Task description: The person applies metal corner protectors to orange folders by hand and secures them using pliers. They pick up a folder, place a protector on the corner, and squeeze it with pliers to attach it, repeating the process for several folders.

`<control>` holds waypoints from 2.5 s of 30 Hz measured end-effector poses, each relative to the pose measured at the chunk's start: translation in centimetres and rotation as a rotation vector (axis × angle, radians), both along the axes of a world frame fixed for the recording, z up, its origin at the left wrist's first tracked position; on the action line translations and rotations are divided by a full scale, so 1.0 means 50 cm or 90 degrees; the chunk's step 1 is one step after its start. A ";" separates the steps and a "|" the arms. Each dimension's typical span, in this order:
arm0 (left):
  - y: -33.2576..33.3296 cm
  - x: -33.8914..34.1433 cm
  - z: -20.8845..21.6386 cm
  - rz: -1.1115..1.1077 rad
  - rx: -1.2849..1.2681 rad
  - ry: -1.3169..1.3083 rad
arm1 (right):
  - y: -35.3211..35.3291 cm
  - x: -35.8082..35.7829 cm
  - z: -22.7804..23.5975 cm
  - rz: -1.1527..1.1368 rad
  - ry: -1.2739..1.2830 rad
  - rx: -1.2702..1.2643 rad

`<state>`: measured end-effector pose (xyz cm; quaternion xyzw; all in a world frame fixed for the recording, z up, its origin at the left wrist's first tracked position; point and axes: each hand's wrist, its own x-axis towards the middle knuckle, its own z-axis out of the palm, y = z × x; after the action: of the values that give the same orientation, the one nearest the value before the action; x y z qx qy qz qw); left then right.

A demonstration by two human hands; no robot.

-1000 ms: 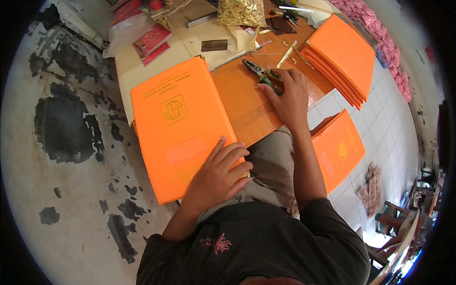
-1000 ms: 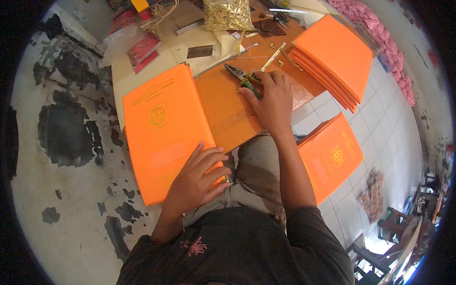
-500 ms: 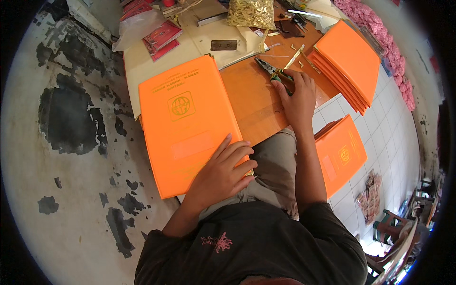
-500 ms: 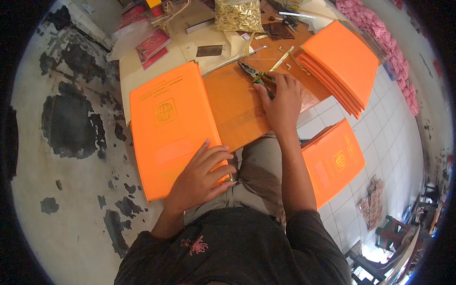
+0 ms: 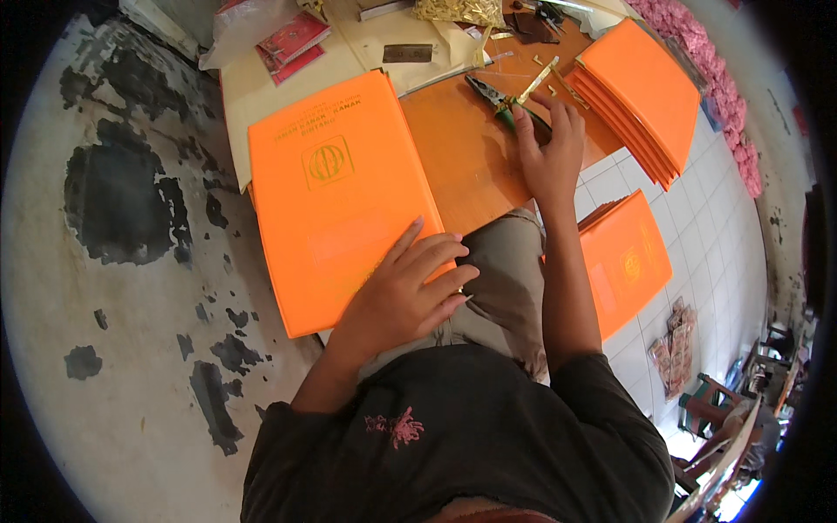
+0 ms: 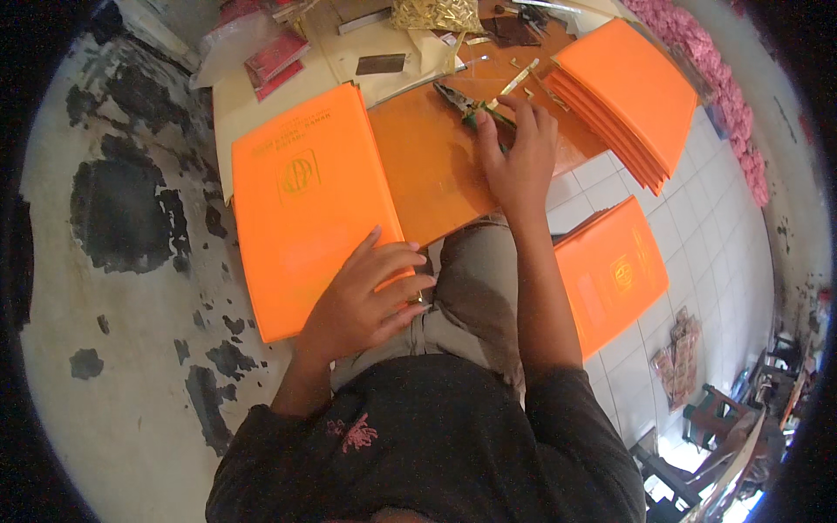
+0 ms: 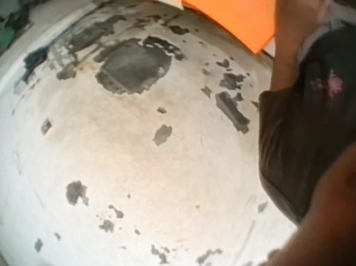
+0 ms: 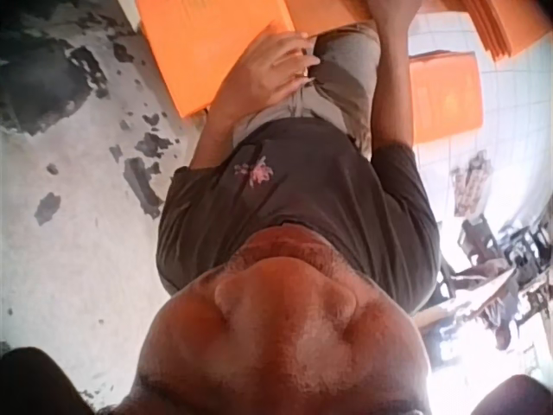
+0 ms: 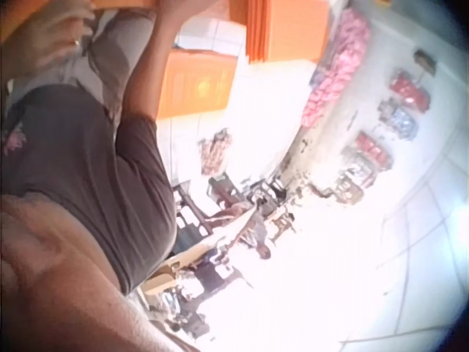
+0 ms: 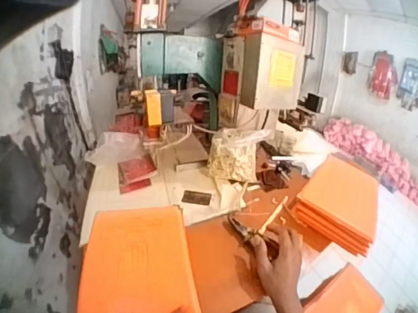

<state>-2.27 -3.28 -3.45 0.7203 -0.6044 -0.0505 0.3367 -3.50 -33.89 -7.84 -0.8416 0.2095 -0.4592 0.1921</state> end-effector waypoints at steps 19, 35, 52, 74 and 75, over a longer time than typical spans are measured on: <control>0.201 0.126 0.036 0.481 -0.158 0.059 | 0.281 -0.274 -0.061 0.432 -0.185 0.945; 0.267 0.131 -0.049 0.555 -0.158 0.216 | 0.373 -0.212 -0.010 0.484 0.063 1.061; 0.205 0.103 -0.016 0.420 -0.185 0.449 | 0.216 -0.140 0.176 0.406 -0.081 0.679; 0.183 0.095 -0.033 0.362 -0.278 0.486 | 0.181 -0.091 0.254 0.378 0.037 -0.101; 0.182 0.095 -0.031 0.374 -0.284 0.494 | 0.197 -0.098 0.250 0.379 0.075 -0.115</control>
<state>2.47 5.82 -4.99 0.6982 -0.2042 -0.0871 0.6806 -8.41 -24.06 4.65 -0.9048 -0.0769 -0.3501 0.2298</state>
